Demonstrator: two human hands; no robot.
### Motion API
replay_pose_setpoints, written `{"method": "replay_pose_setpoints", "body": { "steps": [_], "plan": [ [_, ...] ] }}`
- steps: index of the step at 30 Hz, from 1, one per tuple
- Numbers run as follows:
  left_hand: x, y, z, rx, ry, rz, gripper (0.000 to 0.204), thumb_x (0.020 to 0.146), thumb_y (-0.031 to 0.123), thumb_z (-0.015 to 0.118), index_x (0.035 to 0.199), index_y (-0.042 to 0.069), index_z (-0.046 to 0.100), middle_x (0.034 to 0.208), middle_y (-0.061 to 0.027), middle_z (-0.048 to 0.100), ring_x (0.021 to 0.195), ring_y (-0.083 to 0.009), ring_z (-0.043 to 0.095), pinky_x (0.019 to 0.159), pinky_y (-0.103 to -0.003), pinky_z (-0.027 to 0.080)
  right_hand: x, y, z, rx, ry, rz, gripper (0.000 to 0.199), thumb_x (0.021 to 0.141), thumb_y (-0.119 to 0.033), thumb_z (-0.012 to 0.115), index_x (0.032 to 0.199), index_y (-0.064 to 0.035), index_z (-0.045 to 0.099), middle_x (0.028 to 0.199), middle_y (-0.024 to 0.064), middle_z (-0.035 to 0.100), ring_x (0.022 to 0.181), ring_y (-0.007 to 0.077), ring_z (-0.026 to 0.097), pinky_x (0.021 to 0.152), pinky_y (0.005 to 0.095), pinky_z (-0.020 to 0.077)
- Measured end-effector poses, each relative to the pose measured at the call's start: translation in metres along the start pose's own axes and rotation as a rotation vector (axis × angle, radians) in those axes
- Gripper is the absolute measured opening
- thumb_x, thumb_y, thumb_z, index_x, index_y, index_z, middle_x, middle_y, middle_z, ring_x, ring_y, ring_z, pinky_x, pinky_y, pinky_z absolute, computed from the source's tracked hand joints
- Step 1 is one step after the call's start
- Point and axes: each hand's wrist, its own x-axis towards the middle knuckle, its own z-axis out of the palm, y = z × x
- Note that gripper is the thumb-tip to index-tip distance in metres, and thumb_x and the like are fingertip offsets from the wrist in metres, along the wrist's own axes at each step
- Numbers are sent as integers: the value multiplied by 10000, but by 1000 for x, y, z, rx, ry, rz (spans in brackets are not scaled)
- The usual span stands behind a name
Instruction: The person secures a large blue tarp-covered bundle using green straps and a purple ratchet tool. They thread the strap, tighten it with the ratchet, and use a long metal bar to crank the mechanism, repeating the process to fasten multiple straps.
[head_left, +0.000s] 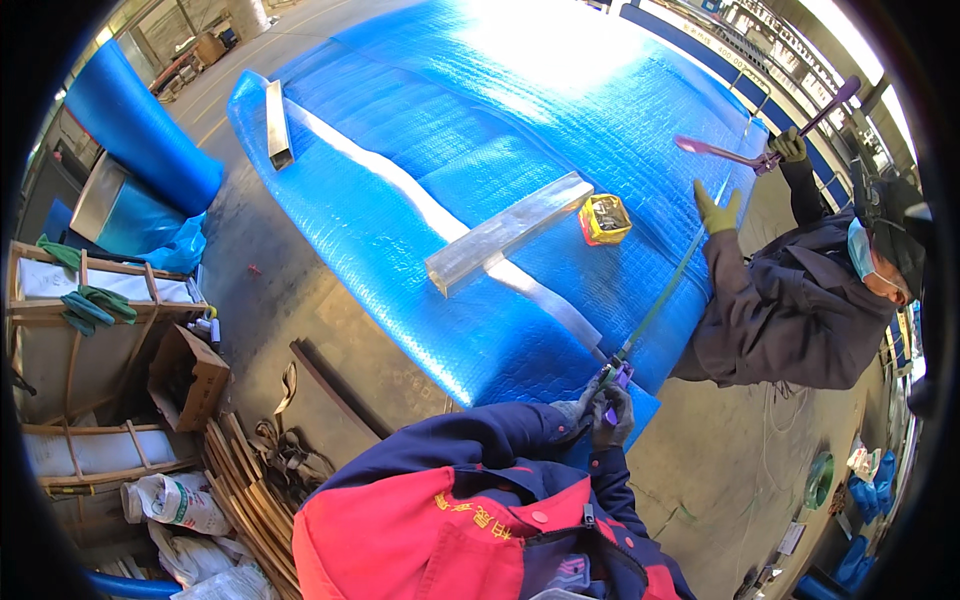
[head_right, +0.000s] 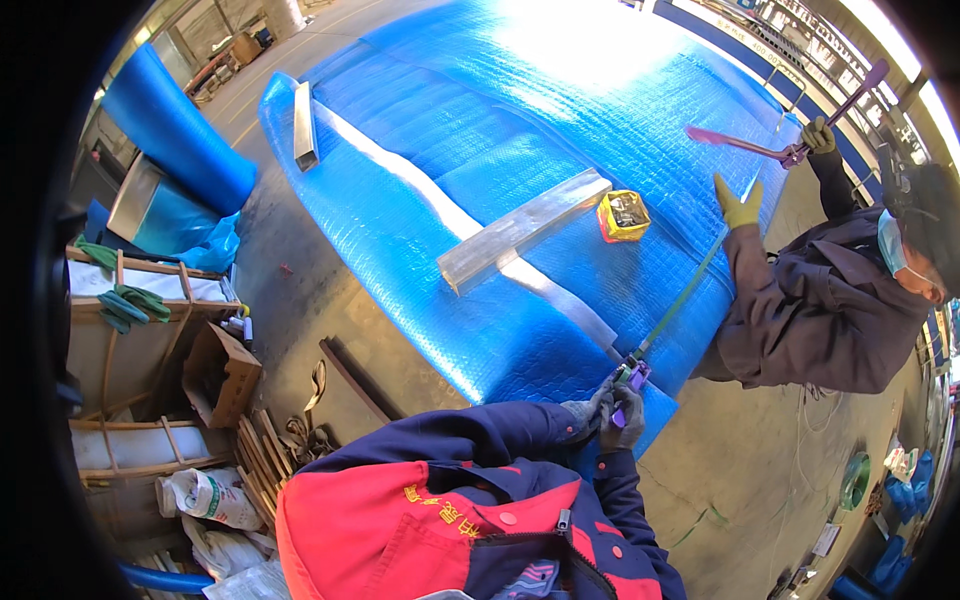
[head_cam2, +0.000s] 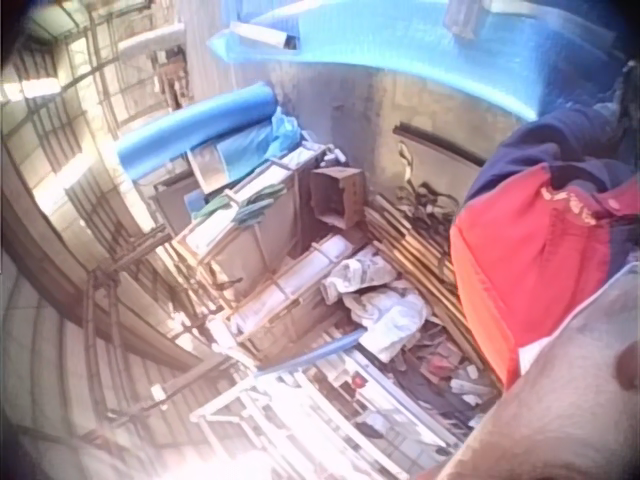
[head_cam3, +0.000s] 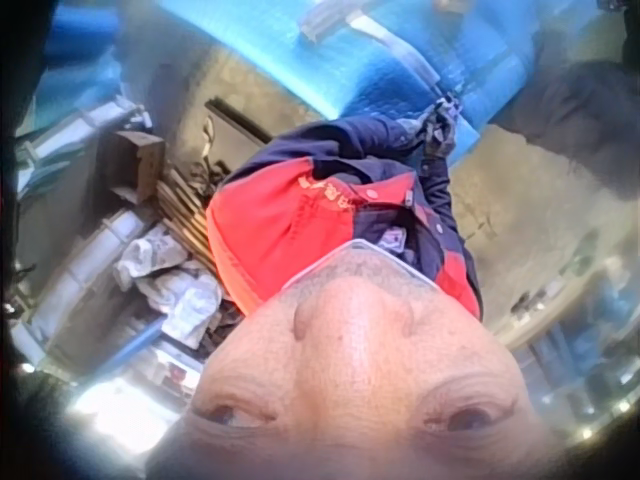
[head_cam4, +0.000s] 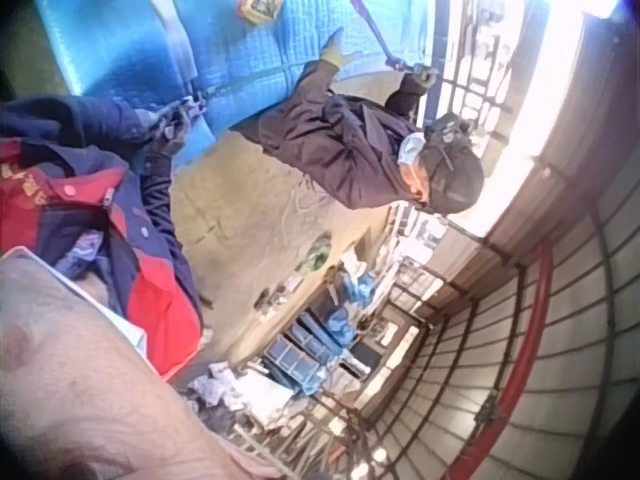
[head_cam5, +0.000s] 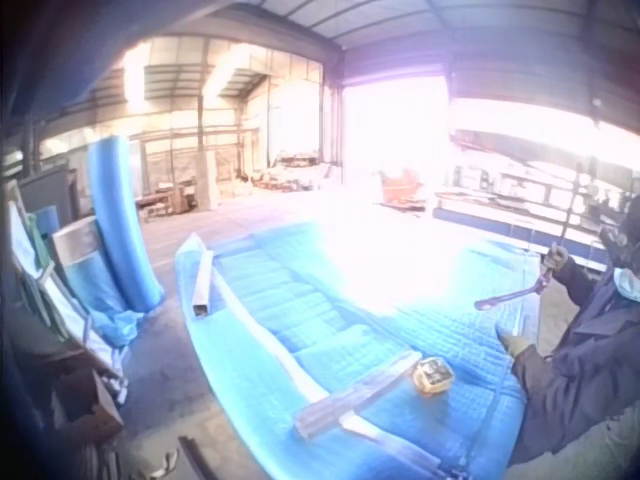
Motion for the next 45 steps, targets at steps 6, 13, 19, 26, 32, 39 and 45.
{"method": "replay_pose_setpoints", "body": {
  "steps": [6, 13, 19, 26, 32, 39, 45],
  "plan": [
    [-1, -2, 2, 21, -37, -18, 1031, 863, 201, 706, 1615, 64, 16, 1338, -313, 571, 1223, -460, 591, 1052, -455, 465, 16, 2, -5, 70, 32, 245, 155, 894, -26, 708, 1048, -22, 685, 958, 115, 718, 822, 204, 705, 765, 322, 562],
    [26, 13, 1, 16, 2, 29, 1026, 860, 214, 712, 1613, 62, 31, 1318, -313, 583, 1206, -460, 600, 1041, -459, 473, 43, -5, -18, 87, -14, 306, 141, 889, -38, 702, 1030, -39, 687, 908, 99, 728, 807, 184, 697, 774, 313, 553],
    [17, 11, -2, 51, -31, 11, 1022, 858, 225, 716, 1611, 60, 44, 1301, -313, 593, 1191, -460, 609, 1031, -462, 479, 26, 0, -14, -11, -90, 298, 232, 874, -6, 720, 1097, -29, 661, 1005, 85, 721, 923, 166, 691, 846, 315, 548],
    [4, 10, -14, 100, -81, -19, 1018, 856, 237, 721, 1608, 57, 59, 1280, -313, 604, 1174, -460, 618, 1019, -465, 487, 0, -19, -22, -206, -333, 67, 535, 768, -200, 802, 1254, -74, 615, 1224, 170, 643, 1193, 376, 601, 999, 443, 483],
    [-5, 7, -25, 110, -92, -53, 1015, 854, 248, 726, 1606, 55, 72, 1263, -313, 614, 1159, -460, 627, 1009, -468, 494, 19, -108, -37, -378, -1007, -70, 860, 788, -447, 819, 1474, -66, 468, 1371, 198, 553, 1290, 388, 535, 1089, 504, 407],
    [-5, 12, -20, 145, -104, -48, 1012, 852, 261, 731, 1603, 53, 87, 1243, -313, 625, 1142, -461, 636, 998, -472, 501, 227, -216, -52, 301, -292, -174, 616, 890, -100, 760, 1435, 26, 502, 924, 106, 700, 794, 195, 682, 724, 353, 555],
    [-9, 16, -17, 174, -115, -47, 1009, 850, 272, 735, 1601, 50, 100, 1225, -313, 635, 1127, -461, 645, 988, -475, 508, 265, -231, 80, -62, -248, -434, 280, 883, -246, 695, 1026, -16, 628, 898, 153, 673, 851, 294, 678, 754, 406, 545]
  ]
}}
